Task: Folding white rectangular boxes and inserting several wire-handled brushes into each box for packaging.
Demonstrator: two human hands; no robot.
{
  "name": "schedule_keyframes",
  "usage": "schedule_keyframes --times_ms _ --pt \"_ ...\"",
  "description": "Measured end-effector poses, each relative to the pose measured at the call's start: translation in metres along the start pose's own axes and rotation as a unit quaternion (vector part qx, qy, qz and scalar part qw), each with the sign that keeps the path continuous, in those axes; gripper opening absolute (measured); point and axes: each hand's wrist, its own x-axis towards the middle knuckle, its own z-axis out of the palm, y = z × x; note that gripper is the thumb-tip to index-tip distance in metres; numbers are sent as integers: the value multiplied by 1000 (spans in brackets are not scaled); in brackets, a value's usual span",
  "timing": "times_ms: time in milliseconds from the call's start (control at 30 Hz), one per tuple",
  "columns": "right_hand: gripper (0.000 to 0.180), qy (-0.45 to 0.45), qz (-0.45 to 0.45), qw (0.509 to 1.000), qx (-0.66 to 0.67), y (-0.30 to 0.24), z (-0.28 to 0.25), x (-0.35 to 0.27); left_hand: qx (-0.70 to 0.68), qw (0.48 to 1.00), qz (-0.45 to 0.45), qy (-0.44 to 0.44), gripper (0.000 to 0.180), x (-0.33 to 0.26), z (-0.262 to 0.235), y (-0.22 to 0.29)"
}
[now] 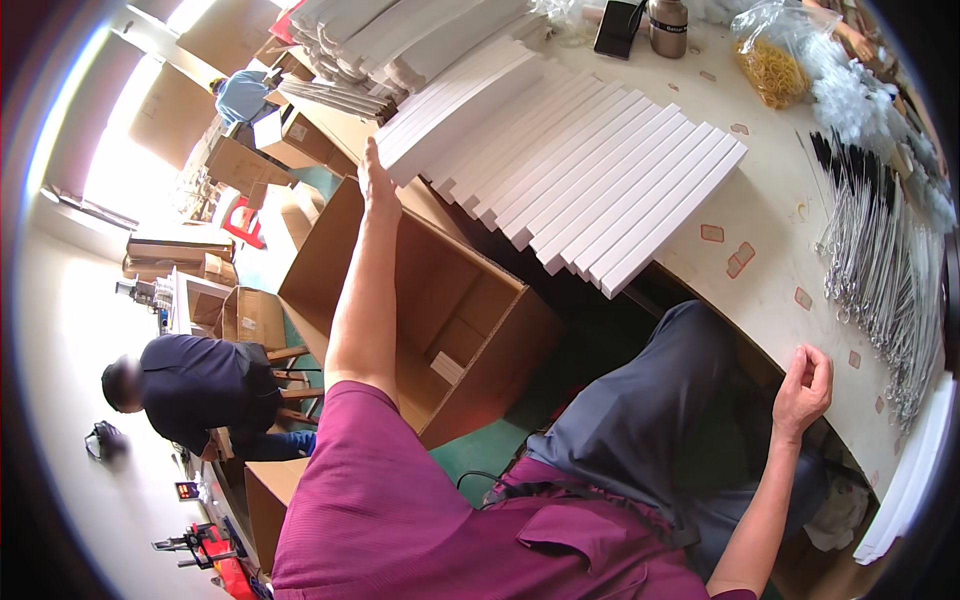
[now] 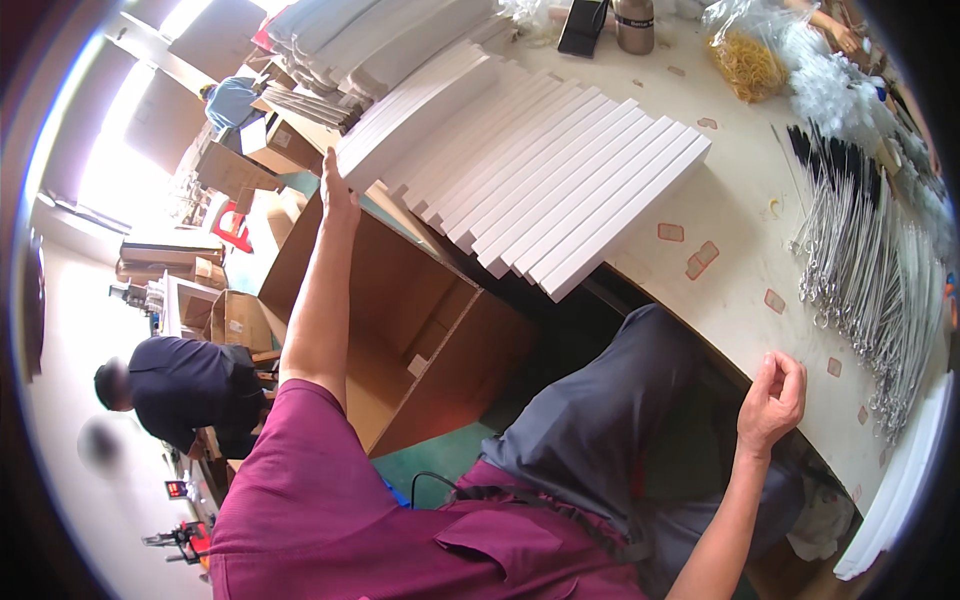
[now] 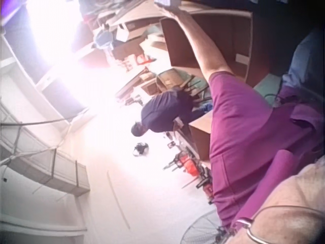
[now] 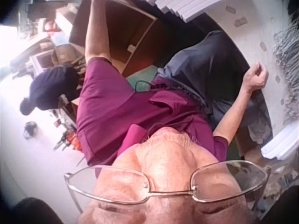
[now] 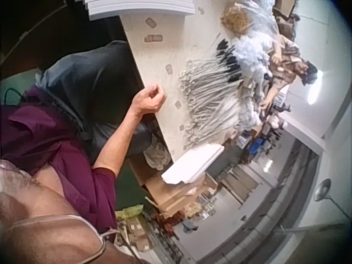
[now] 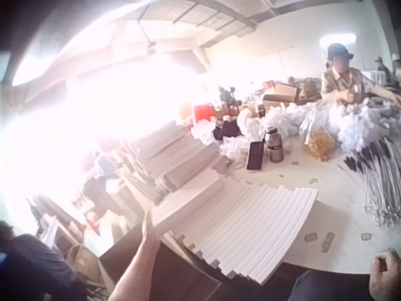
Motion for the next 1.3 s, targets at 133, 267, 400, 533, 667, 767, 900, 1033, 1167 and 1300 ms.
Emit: schedule_keyframes --times_ms 133,267,400,533,667,767,900,1033,1167,1300 --pt "6 4 7 1000 -2 -1 0 0 -15 999 22 -46 77 11 17 -5" --pt "6 7 13 1000 -14 -1 -2 0 26 997 21 -69 90 -1 32 -3" --pt "5 4 17 1000 -14 -1 0 -1 46 997 27 -57 97 8 25 -5" --pt "5 6 10 1000 -11 -4 1 -1 42 995 41 -77 106 14 26 -8" --pt "6 11 -3 1000 -29 3 -1 -1 38 999 11 -1 118 -20 45 -1" --pt "6 8 -4 1000 -11 -2 3 -2 12 1000 17 5 115 -19 -2 -1" --pt "6 13 2 1000 -25 0 0 -2 -20 998 -31 47 118 -36 4 -29" --pt "5 14 -13 1000 -24 -3 1 -2 -145 987 -62 -24 93 -49 47 -58" --pt "5 15 -29 999 -18 -3 2 -2 -130 989 -62 -14 89 -69 67 -47" --pt "5 17 -31 999 -20 -5 2 -1 -129 991 -42 18 101 -60 58 -58"
